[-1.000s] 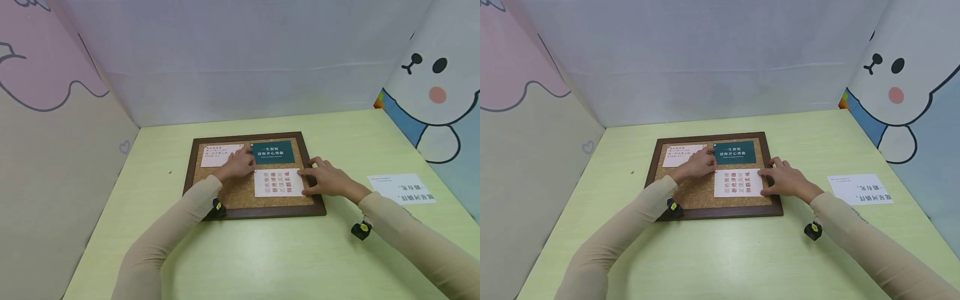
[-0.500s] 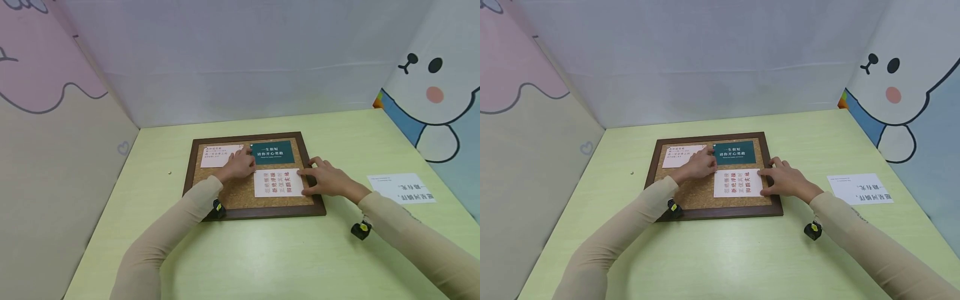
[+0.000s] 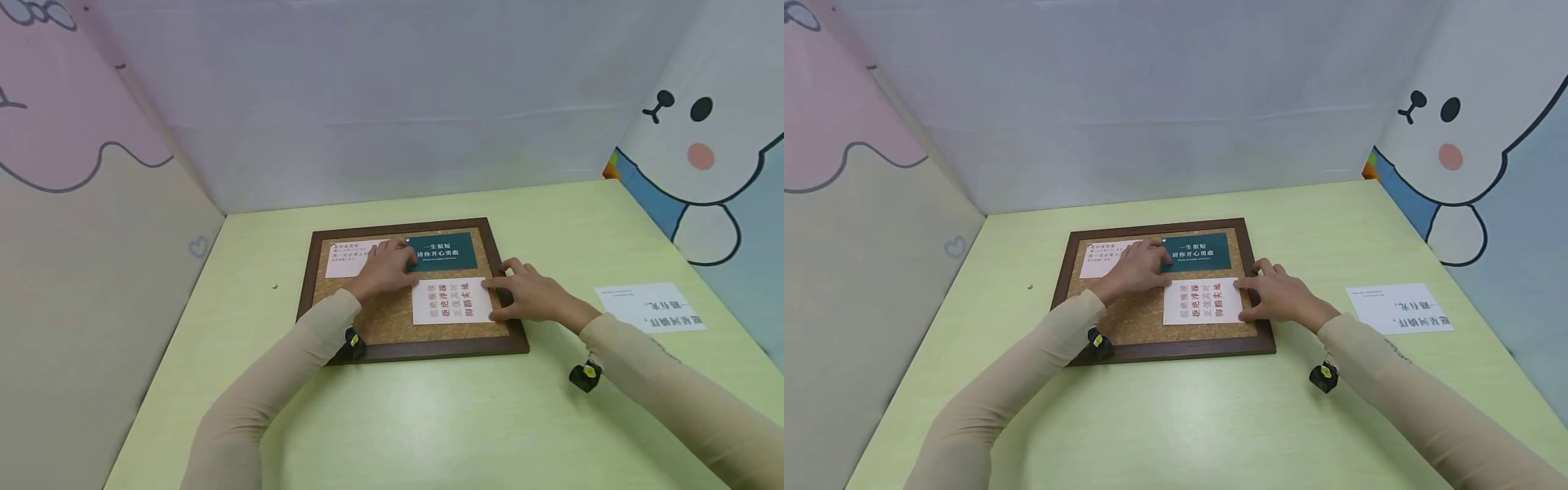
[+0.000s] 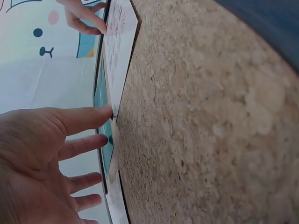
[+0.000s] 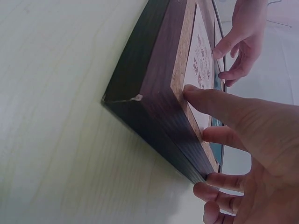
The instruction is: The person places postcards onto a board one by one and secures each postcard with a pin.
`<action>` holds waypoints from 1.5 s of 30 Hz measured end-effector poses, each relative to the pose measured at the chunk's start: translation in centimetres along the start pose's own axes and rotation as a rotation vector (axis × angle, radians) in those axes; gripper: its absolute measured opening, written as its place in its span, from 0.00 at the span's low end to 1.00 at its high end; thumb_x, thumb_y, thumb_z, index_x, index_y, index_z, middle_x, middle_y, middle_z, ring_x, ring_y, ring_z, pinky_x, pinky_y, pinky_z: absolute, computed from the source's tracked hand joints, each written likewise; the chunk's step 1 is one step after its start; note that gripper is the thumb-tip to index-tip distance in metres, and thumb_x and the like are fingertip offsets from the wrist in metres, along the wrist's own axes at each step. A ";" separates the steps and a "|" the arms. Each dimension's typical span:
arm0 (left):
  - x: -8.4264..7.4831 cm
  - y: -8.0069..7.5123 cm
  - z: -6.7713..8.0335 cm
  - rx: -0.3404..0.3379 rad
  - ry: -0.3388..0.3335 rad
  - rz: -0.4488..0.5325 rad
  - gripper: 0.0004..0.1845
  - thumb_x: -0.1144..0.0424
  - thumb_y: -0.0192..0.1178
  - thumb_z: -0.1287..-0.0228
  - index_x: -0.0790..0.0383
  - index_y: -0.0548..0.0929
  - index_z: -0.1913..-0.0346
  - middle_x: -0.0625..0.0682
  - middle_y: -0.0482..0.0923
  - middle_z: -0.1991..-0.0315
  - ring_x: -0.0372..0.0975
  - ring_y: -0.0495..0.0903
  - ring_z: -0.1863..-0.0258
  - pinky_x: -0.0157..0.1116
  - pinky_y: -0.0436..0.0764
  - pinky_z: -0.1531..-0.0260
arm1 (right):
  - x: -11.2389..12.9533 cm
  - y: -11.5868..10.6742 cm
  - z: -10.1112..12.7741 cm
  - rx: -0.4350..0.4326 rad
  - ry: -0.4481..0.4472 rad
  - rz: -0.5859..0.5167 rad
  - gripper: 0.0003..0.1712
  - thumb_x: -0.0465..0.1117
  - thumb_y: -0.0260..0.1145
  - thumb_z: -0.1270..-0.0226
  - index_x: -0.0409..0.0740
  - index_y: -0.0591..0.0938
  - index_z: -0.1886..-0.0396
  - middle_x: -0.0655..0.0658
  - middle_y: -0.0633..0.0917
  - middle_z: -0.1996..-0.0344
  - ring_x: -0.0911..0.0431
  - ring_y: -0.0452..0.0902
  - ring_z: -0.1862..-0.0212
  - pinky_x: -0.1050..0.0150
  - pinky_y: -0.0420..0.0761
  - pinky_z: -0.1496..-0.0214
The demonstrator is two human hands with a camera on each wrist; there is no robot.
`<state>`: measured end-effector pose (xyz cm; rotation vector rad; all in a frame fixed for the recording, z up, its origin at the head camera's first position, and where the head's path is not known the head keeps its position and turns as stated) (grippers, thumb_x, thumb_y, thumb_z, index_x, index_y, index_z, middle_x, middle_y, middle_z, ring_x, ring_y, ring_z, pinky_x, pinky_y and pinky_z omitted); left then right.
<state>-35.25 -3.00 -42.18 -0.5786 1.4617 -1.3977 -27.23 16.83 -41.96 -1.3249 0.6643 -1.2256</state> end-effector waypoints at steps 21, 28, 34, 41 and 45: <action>1.9 -0.2 -2.0 0.023 -0.074 0.076 0.39 0.44 0.74 0.50 0.41 0.71 0.34 0.59 0.41 0.21 0.59 0.35 0.23 0.65 0.39 0.30 | -0.7 0.1 0.3 -0.054 -0.013 0.036 0.39 0.60 0.72 0.43 0.51 0.76 0.34 0.31 0.68 0.36 0.37 0.69 0.47 0.46 0.79 0.61; 1.8 -0.1 -2.2 0.032 -0.067 0.054 0.38 0.43 0.74 0.50 0.41 0.71 0.35 0.59 0.44 0.22 0.60 0.38 0.23 0.66 0.41 0.31 | -1.8 -0.2 1.4 -0.101 0.005 0.007 0.39 0.61 0.68 0.39 0.49 0.74 0.32 0.33 0.70 0.36 0.36 0.69 0.45 0.42 0.79 0.58; 1.7 -0.3 -2.3 0.024 -0.057 0.062 0.37 0.43 0.74 0.50 0.42 0.72 0.35 0.59 0.48 0.23 0.59 0.40 0.23 0.66 0.43 0.31 | -5.4 -2.5 3.6 -0.186 0.112 -0.053 0.40 0.60 0.66 0.37 0.37 0.75 0.36 0.32 0.76 0.44 0.37 0.70 0.46 0.44 0.79 0.62; 1.8 -0.1 -2.4 0.025 -0.039 0.068 0.37 0.43 0.73 0.49 0.42 0.72 0.35 0.57 0.51 0.24 0.57 0.43 0.24 0.65 0.43 0.31 | -11.6 -3.7 7.0 -0.167 0.286 -0.032 0.46 0.65 0.65 0.39 0.26 0.75 0.41 0.26 0.79 0.52 0.31 0.71 0.51 0.43 0.77 0.64; 1.8 -0.2 -2.5 0.024 -0.034 0.075 0.37 0.43 0.73 0.49 0.42 0.72 0.35 0.57 0.51 0.24 0.57 0.43 0.24 0.65 0.43 0.31 | -14.8 -3.6 9.0 -0.141 0.361 0.013 0.51 0.68 0.66 0.43 0.22 0.74 0.45 0.22 0.78 0.55 0.27 0.71 0.55 0.42 0.76 0.68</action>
Point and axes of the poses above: each hand's wrist, its own z-axis away from the middle knuckle, its own y-axis out of the palm, x = y × z, the point moved 10 cm from there along -z, towards the middle knuckle
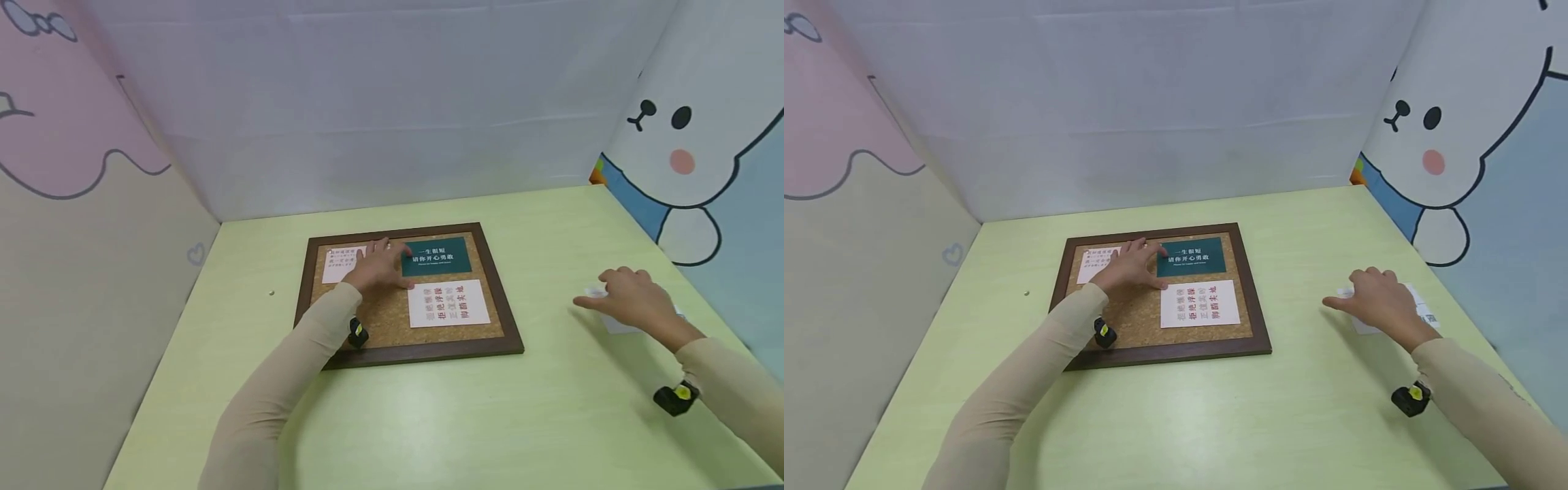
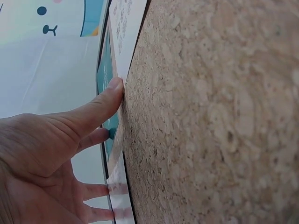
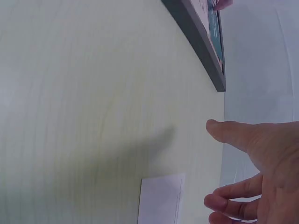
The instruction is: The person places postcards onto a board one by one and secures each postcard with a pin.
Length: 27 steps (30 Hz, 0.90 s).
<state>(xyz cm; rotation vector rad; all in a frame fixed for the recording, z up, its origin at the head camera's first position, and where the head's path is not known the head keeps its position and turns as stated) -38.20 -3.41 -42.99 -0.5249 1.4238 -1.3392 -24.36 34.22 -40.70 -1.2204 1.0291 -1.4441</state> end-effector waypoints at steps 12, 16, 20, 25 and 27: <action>0.1 -0.2 0.1 0.019 -0.006 -0.015 0.38 0.42 0.73 0.49 0.42 0.72 0.35 0.58 0.50 0.24 0.58 0.42 0.24 0.65 0.43 0.31 | -5.7 1.3 2.0 0.133 0.127 -0.002 0.52 0.77 0.65 0.52 0.28 0.79 0.58 0.35 0.79 0.72 0.46 0.69 0.72 0.54 0.67 0.76; 0.1 -0.3 0.0 0.033 -0.009 -0.014 0.38 0.42 0.73 0.49 0.41 0.71 0.34 0.59 0.47 0.23 0.59 0.39 0.23 0.65 0.41 0.31 | -5.8 1.4 2.0 0.150 0.127 -0.017 0.50 0.76 0.66 0.50 0.29 0.78 0.58 0.36 0.79 0.72 0.48 0.68 0.74 0.55 0.66 0.76; 0.2 -0.5 -0.1 0.029 -0.014 -0.002 0.38 0.43 0.74 0.50 0.42 0.71 0.35 0.60 0.46 0.22 0.59 0.38 0.23 0.65 0.40 0.31 | -5.8 1.3 1.7 0.141 0.112 -0.009 0.50 0.75 0.66 0.50 0.29 0.78 0.58 0.33 0.79 0.69 0.44 0.69 0.70 0.53 0.66 0.75; 0.3 -0.4 -0.2 0.034 -0.009 0.001 0.38 0.43 0.73 0.49 0.42 0.71 0.35 0.60 0.46 0.22 0.59 0.39 0.23 0.65 0.41 0.31 | -6.2 1.6 1.1 0.171 0.078 0.020 0.60 0.76 0.67 0.53 0.24 0.73 0.44 0.19 0.74 0.53 0.29 0.68 0.58 0.43 0.71 0.70; 0.4 -0.3 -0.3 0.039 -0.009 0.001 0.38 0.43 0.73 0.49 0.42 0.71 0.34 0.60 0.45 0.22 0.59 0.38 0.23 0.65 0.41 0.31 | -6.5 1.8 0.9 0.189 0.067 0.024 0.61 0.76 0.68 0.54 0.24 0.72 0.41 0.17 0.71 0.50 0.26 0.65 0.55 0.39 0.72 0.69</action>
Point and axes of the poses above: each hand's wrist, its own z-axis away from the middle knuckle, its own y-axis out of the palm, x = y × z, the point moved 10 cm from there along -z, towards the middle knuckle
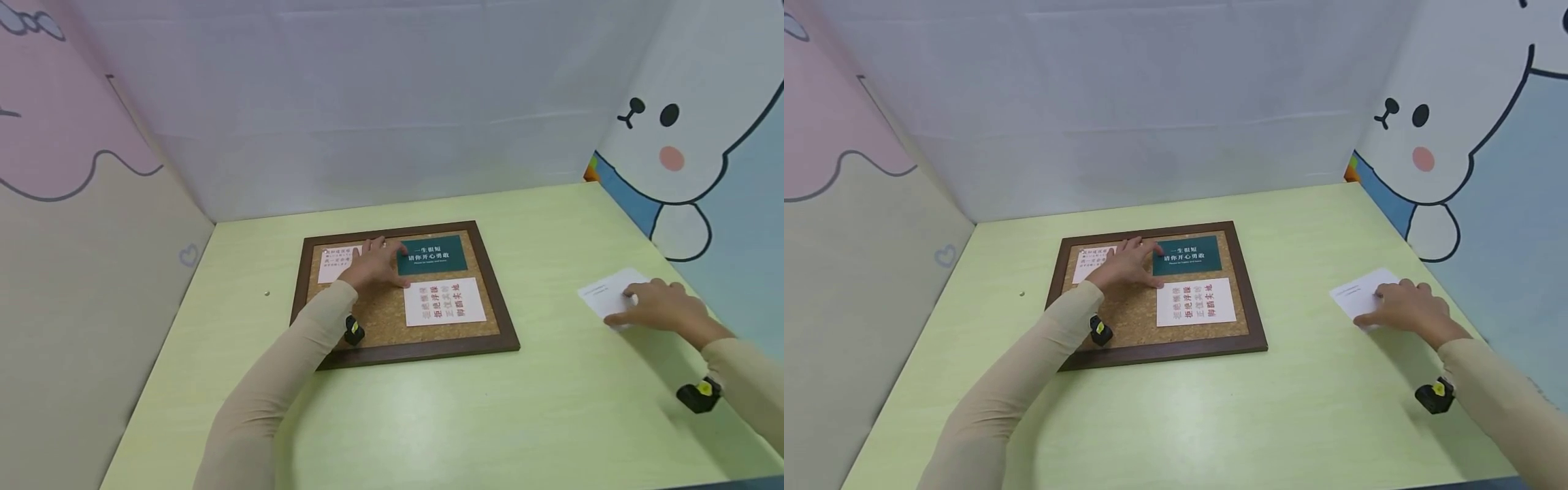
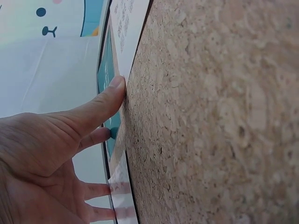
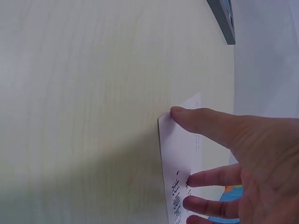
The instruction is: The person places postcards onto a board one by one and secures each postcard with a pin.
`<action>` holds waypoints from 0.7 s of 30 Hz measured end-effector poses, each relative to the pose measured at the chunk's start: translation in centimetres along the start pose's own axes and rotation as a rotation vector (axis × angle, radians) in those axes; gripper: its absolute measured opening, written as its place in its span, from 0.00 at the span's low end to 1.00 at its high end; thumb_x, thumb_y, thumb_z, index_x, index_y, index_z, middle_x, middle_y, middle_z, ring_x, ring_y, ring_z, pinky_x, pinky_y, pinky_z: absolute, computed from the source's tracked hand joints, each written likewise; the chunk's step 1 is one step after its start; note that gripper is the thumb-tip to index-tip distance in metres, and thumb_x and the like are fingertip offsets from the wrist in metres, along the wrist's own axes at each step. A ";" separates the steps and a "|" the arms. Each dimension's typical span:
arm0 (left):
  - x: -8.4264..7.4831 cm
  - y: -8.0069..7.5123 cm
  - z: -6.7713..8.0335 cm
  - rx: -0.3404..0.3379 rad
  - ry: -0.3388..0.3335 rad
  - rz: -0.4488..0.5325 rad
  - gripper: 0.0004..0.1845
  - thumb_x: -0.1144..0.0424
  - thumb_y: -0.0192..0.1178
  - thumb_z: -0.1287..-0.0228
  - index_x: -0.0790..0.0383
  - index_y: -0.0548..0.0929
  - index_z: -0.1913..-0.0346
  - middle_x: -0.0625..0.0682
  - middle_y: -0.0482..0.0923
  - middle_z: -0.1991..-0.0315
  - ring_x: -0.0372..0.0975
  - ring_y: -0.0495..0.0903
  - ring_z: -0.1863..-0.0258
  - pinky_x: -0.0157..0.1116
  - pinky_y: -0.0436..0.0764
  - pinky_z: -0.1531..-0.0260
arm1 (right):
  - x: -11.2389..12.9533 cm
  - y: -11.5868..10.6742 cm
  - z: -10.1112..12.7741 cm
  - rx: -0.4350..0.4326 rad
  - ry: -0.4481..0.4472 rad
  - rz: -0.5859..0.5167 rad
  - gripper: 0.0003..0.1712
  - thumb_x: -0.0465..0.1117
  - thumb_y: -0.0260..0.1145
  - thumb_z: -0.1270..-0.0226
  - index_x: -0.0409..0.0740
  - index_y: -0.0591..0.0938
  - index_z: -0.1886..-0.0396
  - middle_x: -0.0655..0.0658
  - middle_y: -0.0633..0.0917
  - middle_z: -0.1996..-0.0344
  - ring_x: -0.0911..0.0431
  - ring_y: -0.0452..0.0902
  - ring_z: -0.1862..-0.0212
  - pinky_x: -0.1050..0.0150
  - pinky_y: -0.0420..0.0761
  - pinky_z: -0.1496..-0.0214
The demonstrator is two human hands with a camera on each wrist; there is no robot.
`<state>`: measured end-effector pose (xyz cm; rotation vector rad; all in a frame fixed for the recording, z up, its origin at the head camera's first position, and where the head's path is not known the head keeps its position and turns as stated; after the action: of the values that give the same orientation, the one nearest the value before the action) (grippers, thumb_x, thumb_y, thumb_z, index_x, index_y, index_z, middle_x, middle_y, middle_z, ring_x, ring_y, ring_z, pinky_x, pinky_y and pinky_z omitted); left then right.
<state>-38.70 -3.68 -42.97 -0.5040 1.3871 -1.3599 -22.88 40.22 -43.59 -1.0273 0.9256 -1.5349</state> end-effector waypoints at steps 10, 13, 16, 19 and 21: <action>-0.1 0.2 0.0 -0.003 0.008 -0.007 0.38 0.43 0.73 0.49 0.42 0.71 0.35 0.59 0.48 0.23 0.59 0.41 0.24 0.66 0.42 0.32 | -1.1 0.3 -0.3 0.012 0.054 -0.029 0.59 0.77 0.60 0.46 0.20 0.71 0.47 0.22 0.77 0.61 0.37 0.74 0.66 0.49 0.73 0.72; -0.1 0.3 0.1 -0.001 0.006 -0.004 0.38 0.43 0.73 0.49 0.42 0.71 0.35 0.58 0.49 0.23 0.58 0.41 0.24 0.65 0.42 0.31 | -1.3 0.8 0.0 0.021 0.115 -0.054 0.61 0.80 0.56 0.47 0.21 0.72 0.50 0.29 0.78 0.68 0.43 0.70 0.70 0.54 0.69 0.74; -0.1 0.2 0.1 0.000 0.005 0.000 0.38 0.43 0.73 0.49 0.42 0.71 0.34 0.58 0.48 0.23 0.57 0.41 0.24 0.65 0.41 0.31 | -1.0 1.1 0.1 0.021 0.129 -0.053 0.60 0.81 0.56 0.48 0.23 0.74 0.50 0.30 0.77 0.69 0.44 0.69 0.71 0.54 0.68 0.74; -0.1 0.1 0.1 0.002 0.006 0.004 0.38 0.44 0.73 0.48 0.43 0.70 0.34 0.59 0.47 0.23 0.58 0.40 0.23 0.65 0.41 0.31 | -0.7 0.9 0.0 0.016 0.107 -0.053 0.56 0.78 0.59 0.47 0.24 0.74 0.54 0.31 0.77 0.69 0.44 0.69 0.71 0.54 0.67 0.74; 0.0 0.1 0.1 0.002 0.006 0.002 0.38 0.44 0.73 0.48 0.43 0.70 0.34 0.59 0.47 0.23 0.58 0.40 0.23 0.66 0.40 0.32 | -0.5 0.8 -0.2 0.014 0.089 -0.045 0.56 0.76 0.62 0.47 0.22 0.73 0.52 0.29 0.76 0.68 0.43 0.69 0.70 0.53 0.67 0.73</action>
<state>-38.55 -3.69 -42.98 -0.4973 1.3908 -1.3628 -22.78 40.62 -44.50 -0.9825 0.9577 -1.6335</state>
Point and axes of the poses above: each hand's wrist, its own z-axis away from the middle knuckle, its own y-axis out of the palm, x = y × z, the point moved 10 cm from there along -z, towards the middle knuckle
